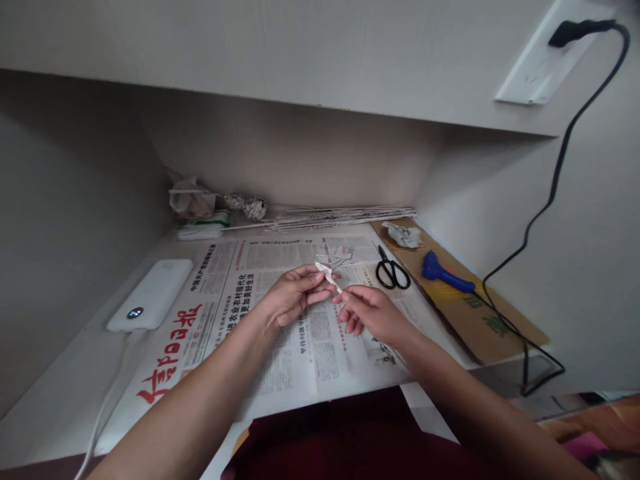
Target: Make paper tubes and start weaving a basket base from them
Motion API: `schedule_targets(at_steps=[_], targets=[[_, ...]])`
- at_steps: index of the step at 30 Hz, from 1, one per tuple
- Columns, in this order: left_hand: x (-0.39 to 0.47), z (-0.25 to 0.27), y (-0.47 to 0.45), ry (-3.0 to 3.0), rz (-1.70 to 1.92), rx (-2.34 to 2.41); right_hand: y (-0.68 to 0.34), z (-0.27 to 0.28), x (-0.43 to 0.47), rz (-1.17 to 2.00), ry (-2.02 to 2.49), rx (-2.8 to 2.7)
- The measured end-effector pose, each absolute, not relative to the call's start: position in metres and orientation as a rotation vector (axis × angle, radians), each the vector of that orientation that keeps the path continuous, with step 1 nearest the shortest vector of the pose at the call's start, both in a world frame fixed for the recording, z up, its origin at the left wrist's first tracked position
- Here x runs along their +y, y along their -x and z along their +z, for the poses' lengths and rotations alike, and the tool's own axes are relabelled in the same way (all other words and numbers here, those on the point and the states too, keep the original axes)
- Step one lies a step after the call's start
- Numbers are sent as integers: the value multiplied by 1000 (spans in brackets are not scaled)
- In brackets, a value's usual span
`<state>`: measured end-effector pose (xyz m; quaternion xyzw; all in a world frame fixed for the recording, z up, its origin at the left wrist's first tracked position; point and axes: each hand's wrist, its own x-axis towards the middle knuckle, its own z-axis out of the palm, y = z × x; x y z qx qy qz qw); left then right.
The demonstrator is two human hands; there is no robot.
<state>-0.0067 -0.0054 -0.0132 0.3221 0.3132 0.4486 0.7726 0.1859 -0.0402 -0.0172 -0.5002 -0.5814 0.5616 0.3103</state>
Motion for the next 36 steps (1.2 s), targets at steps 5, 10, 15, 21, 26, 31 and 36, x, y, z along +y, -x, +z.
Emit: schedule_targets(at_steps=[5,10,15,21,26,31,36], targets=[[-5,-15,4,-671,1044,766,-182,-14,-39,1479,1314,-1510],[-4,-19,1,-742,1062,773,-166,-9,-33,1380,1332,-1458],[-5,-17,0,-762,1117,844,-163,-13,-31,1165,1363,-1564],[-8,-13,0,-740,1069,780,-170,-12,-38,731,1336,-1854],[-8,-16,2,-733,1007,733,-172,-8,-39,848,1322,-1794],[-8,-17,1,-730,1009,755,-174,-9,-40,805,1287,-1831],[-7,-18,-1,-699,1045,773,-174,-10,-41,751,1316,-1856]])
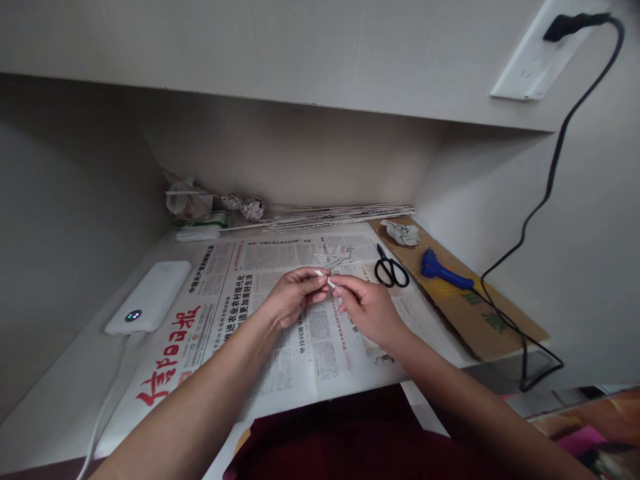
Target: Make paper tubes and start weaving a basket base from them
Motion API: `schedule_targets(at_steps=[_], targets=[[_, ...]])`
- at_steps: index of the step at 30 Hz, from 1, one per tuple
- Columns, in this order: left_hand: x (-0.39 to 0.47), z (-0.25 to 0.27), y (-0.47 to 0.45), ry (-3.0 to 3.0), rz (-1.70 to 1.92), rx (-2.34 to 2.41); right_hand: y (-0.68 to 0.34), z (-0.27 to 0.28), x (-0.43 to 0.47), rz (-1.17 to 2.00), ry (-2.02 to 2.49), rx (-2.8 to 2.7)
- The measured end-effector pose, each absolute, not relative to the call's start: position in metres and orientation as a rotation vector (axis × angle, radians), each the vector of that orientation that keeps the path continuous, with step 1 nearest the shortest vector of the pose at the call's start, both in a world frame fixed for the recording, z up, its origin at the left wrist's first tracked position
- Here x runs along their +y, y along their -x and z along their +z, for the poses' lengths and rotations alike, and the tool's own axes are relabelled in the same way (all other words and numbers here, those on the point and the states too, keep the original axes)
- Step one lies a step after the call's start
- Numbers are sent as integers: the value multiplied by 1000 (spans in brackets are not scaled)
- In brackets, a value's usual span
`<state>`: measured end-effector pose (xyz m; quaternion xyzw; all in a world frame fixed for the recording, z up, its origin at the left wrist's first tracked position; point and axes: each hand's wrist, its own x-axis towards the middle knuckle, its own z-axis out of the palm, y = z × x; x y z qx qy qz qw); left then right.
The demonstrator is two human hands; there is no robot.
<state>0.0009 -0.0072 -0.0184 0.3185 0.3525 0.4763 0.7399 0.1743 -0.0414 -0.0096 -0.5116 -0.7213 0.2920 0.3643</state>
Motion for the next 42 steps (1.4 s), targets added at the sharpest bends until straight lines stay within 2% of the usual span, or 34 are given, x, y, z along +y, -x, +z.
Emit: schedule_targets(at_steps=[3,7,9,12,19,23,32,39,42], targets=[[-7,-20,0,-714,1036,756,-174,-10,-39,890,1301,-1774],[-7,-20,0,-741,1009,750,-175,-10,-33,1270,1264,-1564],[-7,-19,0,-735,1013,765,-176,-10,-32,1335,1254,-1523],[-7,-20,0,-711,1040,787,-177,-10,-35,1192,1248,-1613],[-4,-21,-1,-682,1070,788,-178,-8,-45,472,1234,-1987],[-5,-20,1,-685,1035,767,-180,-8,-45,410,1229,-2002],[-3,-27,5,-663,962,627,-182,-10,-42,725,1292,-1886],[-5,-26,2,-697,976,655,-183,-7,-33,1407,1248,-1603],[-3,-26,3,-704,1002,663,-184,-5,-34,1503,1245,-1571]])
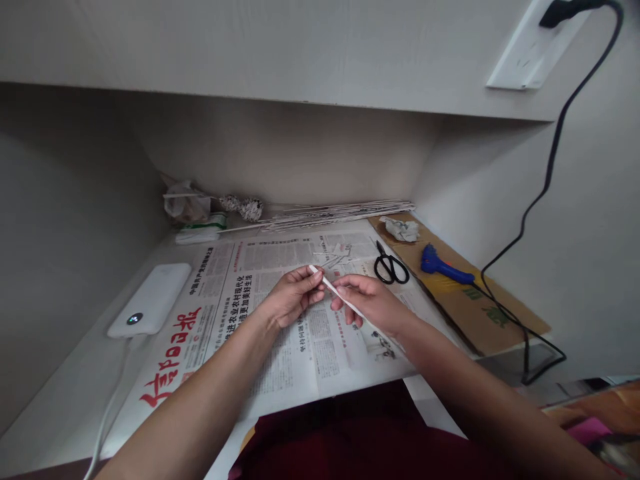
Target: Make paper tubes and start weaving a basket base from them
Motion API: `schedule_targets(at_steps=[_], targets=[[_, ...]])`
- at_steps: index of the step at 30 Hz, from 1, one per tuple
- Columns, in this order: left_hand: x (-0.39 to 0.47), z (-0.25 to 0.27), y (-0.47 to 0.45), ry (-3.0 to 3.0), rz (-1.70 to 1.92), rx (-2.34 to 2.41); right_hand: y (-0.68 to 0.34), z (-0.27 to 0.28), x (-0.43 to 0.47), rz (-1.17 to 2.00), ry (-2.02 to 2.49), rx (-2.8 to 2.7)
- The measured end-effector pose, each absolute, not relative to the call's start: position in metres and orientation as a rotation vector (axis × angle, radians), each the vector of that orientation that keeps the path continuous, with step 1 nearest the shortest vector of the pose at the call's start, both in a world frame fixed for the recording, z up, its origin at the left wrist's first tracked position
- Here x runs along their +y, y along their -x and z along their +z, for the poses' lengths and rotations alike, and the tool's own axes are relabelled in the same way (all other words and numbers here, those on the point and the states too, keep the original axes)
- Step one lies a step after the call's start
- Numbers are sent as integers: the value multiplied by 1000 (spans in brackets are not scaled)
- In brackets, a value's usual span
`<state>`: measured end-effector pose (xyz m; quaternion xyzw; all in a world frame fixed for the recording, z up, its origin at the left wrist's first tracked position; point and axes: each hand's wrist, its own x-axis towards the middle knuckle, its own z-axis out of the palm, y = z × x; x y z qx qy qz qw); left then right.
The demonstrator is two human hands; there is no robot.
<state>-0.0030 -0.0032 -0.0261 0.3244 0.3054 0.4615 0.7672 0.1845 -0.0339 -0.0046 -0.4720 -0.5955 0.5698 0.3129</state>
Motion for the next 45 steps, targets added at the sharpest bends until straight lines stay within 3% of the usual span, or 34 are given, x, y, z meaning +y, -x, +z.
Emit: schedule_targets(at_steps=[8,18,25,28,31,35,39,45], targets=[[0,-26,7,-655,1050,661,-186,-5,-46,1276,1341,-1716],[0,-26,9,-676,1020,618,-191,-8,-44,1757,1176,-1421],[0,-28,6,-751,967,653,-182,-10,-44,1734,1160,-1421],[11,-29,13,-583,1259,766,-187,-8,-49,1512,1304,-1627],[19,-27,18,-423,1479,832,-198,-9,-56,1047,1429,-1915],[6,-22,5,-479,1319,711,-203,-12,-62,459,1479,-2186],[-10,-23,-10,-559,1086,545,-193,-12,-61,223,1516,-2271],[0,-24,-1,-433,1335,471,-188,-14,-59,-22,1634,-2322]])
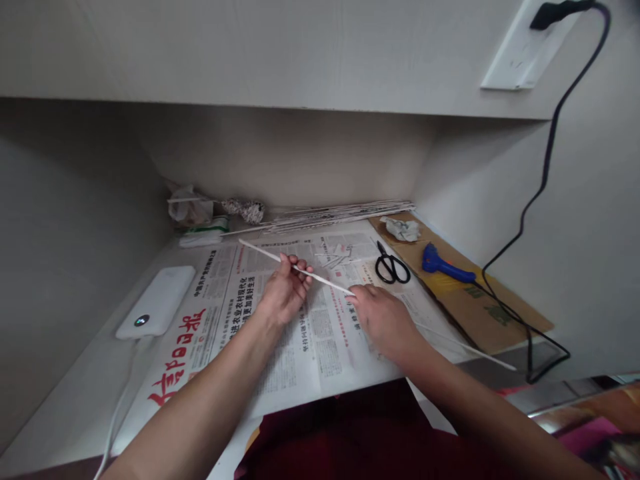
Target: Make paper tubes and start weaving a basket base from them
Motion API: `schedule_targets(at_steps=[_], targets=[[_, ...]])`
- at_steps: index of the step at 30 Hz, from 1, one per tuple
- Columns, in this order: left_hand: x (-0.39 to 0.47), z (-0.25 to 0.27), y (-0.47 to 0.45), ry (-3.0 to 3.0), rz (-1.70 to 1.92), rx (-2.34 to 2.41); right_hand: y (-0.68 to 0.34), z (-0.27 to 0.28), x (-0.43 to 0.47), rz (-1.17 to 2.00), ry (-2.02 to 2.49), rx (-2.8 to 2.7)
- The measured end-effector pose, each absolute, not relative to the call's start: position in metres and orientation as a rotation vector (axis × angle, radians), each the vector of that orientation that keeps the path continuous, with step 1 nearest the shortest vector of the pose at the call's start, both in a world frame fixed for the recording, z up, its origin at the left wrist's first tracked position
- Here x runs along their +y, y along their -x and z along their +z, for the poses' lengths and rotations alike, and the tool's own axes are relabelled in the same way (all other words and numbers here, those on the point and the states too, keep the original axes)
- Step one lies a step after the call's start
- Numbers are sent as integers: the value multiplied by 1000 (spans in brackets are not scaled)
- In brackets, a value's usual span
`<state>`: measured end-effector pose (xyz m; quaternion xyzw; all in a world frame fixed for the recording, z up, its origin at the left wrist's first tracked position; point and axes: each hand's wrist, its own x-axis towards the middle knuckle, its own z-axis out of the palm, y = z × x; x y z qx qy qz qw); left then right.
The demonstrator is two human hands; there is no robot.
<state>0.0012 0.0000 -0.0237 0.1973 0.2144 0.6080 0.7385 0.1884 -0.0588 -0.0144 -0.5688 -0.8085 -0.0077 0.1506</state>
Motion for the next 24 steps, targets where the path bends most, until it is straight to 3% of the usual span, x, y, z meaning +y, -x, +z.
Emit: schedule_targets(at_steps=[7,14,24], targets=[[-10,-21,-11,-572,1166,604,-183,-12,-58,85,1565,-2329],[-9,-16,-9,-574,1235,623,-185,-12,-56,596,1421,-2138],[-8,-28,-10,-791,1225,876,-189,-10,-58,106,1573,-2310]])
